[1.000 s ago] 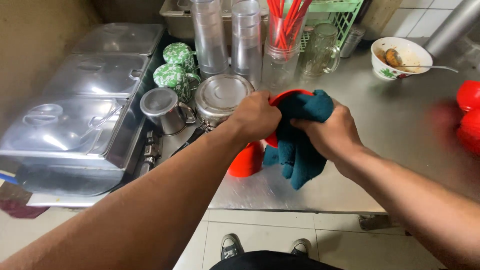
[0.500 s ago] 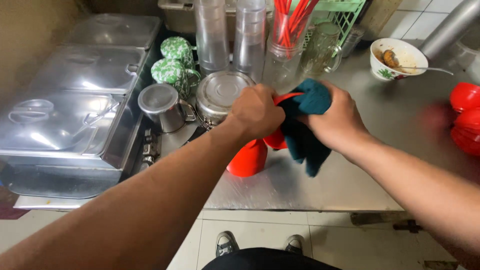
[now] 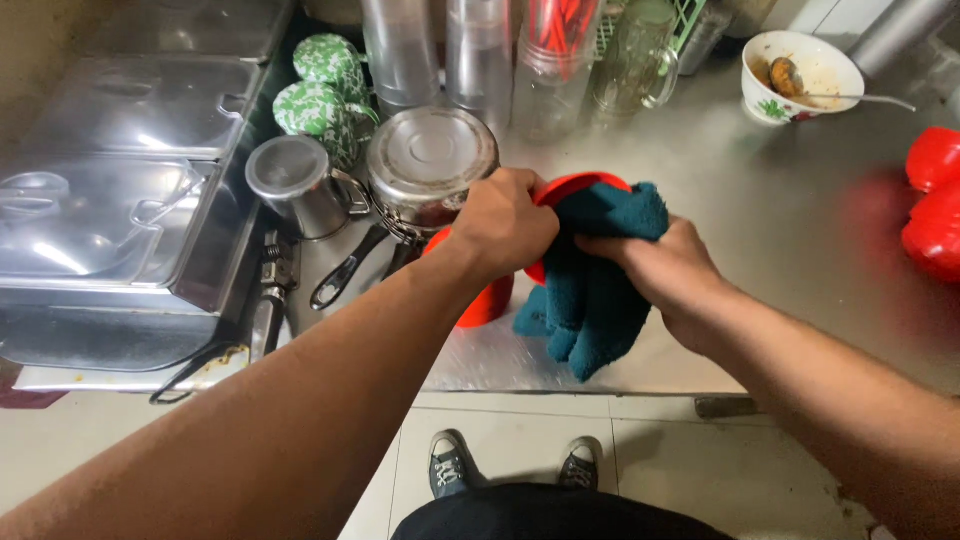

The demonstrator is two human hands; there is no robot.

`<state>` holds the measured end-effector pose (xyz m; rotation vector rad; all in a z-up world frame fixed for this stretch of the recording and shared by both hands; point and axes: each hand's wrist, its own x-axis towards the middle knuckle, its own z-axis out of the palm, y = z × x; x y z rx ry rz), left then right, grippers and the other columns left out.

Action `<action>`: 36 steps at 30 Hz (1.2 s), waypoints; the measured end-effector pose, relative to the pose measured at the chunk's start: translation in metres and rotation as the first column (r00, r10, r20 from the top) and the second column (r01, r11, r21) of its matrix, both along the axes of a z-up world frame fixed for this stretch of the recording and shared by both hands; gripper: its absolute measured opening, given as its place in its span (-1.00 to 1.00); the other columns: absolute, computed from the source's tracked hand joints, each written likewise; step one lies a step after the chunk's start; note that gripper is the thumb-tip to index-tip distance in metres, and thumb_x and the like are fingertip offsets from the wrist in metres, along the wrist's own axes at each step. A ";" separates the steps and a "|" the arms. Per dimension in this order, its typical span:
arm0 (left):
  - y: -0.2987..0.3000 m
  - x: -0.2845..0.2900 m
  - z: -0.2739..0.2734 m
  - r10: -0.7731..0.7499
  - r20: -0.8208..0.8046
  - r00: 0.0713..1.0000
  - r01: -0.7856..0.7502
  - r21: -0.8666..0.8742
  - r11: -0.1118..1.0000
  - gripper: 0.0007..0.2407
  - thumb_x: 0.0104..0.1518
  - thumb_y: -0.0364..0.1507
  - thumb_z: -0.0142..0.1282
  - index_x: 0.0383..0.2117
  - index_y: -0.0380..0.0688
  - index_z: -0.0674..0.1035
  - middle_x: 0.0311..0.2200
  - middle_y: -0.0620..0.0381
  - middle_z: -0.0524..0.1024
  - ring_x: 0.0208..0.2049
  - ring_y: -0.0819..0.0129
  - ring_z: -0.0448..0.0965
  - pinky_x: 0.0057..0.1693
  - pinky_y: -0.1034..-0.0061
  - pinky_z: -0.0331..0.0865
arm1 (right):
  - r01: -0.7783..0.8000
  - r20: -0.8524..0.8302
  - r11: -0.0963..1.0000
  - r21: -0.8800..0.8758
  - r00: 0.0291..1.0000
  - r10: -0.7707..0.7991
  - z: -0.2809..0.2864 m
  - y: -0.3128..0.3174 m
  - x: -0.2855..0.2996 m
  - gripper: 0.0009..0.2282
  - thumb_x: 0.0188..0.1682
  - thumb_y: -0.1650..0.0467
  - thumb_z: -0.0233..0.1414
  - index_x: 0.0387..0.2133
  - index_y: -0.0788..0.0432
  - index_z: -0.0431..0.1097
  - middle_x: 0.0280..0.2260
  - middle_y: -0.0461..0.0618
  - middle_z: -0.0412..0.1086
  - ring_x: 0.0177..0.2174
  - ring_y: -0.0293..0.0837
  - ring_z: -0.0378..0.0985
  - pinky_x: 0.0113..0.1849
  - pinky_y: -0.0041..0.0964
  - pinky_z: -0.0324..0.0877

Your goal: Wiping and drying small red bowls using a cloth at a counter.

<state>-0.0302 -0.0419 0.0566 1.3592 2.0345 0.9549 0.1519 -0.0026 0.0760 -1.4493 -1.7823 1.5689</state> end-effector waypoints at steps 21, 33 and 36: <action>0.016 0.041 0.019 -0.015 -0.183 0.983 0.033 0.100 0.994 -0.76 -0.06 -0.40 0.10 -0.27 -0.08 0.70 -0.37 -0.21 0.62 -0.28 -0.08 0.67 -0.08 0.21 0.52 | -0.226 0.049 0.445 0.866 0.926 0.374 0.032 0.058 0.044 -0.60 -0.16 0.47 0.24 -0.01 0.25 0.40 -0.14 0.16 0.55 -0.12 0.06 0.66 -0.09 -0.12 0.50; 0.021 0.060 0.018 0.208 0.022 0.978 -0.209 0.066 0.976 -0.73 -0.06 -0.47 0.06 -0.21 -0.17 0.65 -0.33 -0.19 0.67 -0.23 0.07 0.73 -0.08 0.36 0.55 | 0.046 -0.185 0.965 -0.257 0.978 -0.096 -0.002 0.058 0.043 -0.73 -0.21 0.47 0.18 -0.18 0.13 0.52 -0.23 0.00 0.60 -0.21 -0.07 0.65 -0.14 -0.14 0.50; 0.013 0.070 0.030 0.251 0.186 0.950 -0.247 -0.043 0.968 -0.72 -0.06 -0.50 -0.01 -0.22 -0.20 0.64 -0.39 -0.18 0.69 -0.35 0.07 0.79 -0.22 0.33 0.63 | -0.007 -0.247 0.838 -0.545 0.957 -0.152 -0.005 0.045 0.042 -0.72 -0.17 0.41 0.16 -0.15 0.16 0.50 -0.17 0.04 0.59 -0.17 -0.07 0.65 -0.09 -0.15 0.49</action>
